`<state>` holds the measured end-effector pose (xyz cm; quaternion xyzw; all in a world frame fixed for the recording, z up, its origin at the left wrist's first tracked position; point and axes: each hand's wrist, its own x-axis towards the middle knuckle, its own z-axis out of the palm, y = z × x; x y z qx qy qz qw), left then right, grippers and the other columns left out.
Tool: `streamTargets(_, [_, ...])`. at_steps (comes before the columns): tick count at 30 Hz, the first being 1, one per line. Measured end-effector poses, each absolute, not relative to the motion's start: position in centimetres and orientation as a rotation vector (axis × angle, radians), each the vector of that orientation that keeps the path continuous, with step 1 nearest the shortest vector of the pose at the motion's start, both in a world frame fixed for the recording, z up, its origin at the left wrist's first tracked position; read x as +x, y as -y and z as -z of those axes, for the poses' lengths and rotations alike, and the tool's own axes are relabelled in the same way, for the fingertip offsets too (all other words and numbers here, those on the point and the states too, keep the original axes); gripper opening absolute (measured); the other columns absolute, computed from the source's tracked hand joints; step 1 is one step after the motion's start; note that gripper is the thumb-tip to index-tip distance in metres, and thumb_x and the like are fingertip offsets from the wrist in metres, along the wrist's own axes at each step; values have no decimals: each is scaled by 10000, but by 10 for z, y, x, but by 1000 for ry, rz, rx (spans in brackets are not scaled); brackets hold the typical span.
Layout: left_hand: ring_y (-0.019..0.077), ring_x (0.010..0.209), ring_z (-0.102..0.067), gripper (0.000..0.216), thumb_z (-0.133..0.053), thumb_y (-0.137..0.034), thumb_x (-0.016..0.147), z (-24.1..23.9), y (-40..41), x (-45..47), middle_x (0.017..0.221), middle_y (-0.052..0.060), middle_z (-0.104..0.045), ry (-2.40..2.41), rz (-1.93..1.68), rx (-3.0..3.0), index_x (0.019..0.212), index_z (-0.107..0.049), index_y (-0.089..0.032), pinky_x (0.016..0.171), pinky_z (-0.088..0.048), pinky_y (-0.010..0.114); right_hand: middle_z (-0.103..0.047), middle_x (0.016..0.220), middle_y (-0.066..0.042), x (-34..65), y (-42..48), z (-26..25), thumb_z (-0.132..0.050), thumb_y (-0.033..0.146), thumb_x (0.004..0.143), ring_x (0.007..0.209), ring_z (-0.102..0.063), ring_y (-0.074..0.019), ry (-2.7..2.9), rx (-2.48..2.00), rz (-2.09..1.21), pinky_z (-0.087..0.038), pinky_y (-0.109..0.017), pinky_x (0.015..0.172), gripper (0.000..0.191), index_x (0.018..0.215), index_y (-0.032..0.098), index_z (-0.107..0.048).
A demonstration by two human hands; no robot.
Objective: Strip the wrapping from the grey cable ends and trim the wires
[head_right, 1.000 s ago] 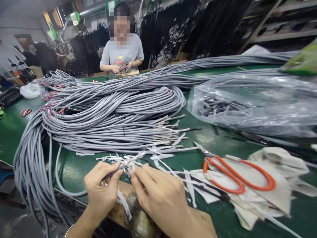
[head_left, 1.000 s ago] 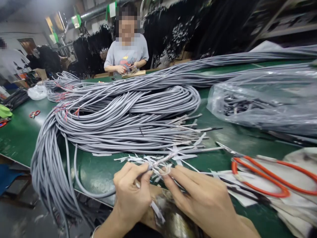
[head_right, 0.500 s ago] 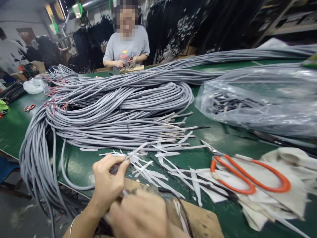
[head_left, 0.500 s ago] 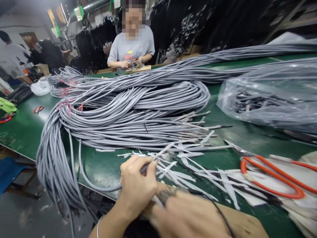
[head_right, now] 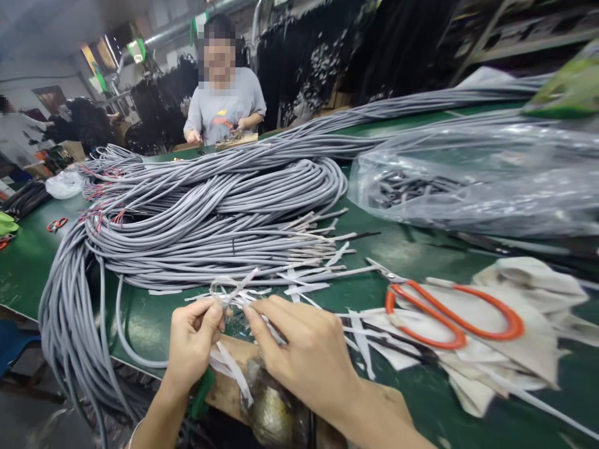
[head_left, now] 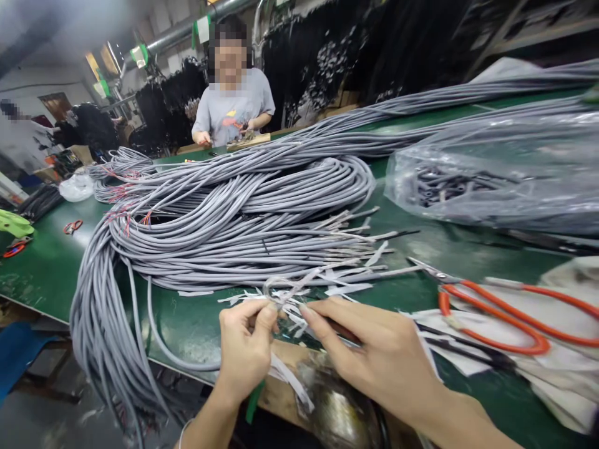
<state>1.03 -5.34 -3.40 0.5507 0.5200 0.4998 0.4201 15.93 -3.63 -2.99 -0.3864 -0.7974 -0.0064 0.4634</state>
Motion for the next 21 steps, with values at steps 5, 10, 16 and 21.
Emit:
streamTargets(5, [72,453,-288,328,-502,-347,842,33,55,10,513,-27,-402,-1289,-1227,1367,581,-514,-149,442,-223,229,-622,550,3,161,35,30,-468,185,888,460,-568,-97,1988,-893,-67,-389,-214,472,259,669,165,-606])
streamTargets(10, [64,434,-245,423,-507,-436,842,31,55,7,487,-37,-347,-1162,-1149,1322,527,-439,-162,436,-195,236,-500,433,37,160,32,25,-451,216,891,352,-422,-74,2006,-872,-451,-325,-191,351,337,572,182,-556])
streamTargets(16, [77,455,-284,359,-500,-435,849,39,55,11,515,-31,-390,-1169,-1129,1298,625,-514,-154,442,-221,227,-582,478,11,153,36,28,-485,156,864,404,-527,-98,1929,-787,-227,-404,-205,429,264,612,190,-554])
streamTargets(21, [102,512,-380,271,-466,-330,868,46,54,17,557,-12,-475,-1441,-1232,1328,694,-581,-156,494,-276,231,-508,422,33,153,50,22,-450,85,852,352,-432,-90,2074,-596,13,-327,-246,389,224,692,189,-568])
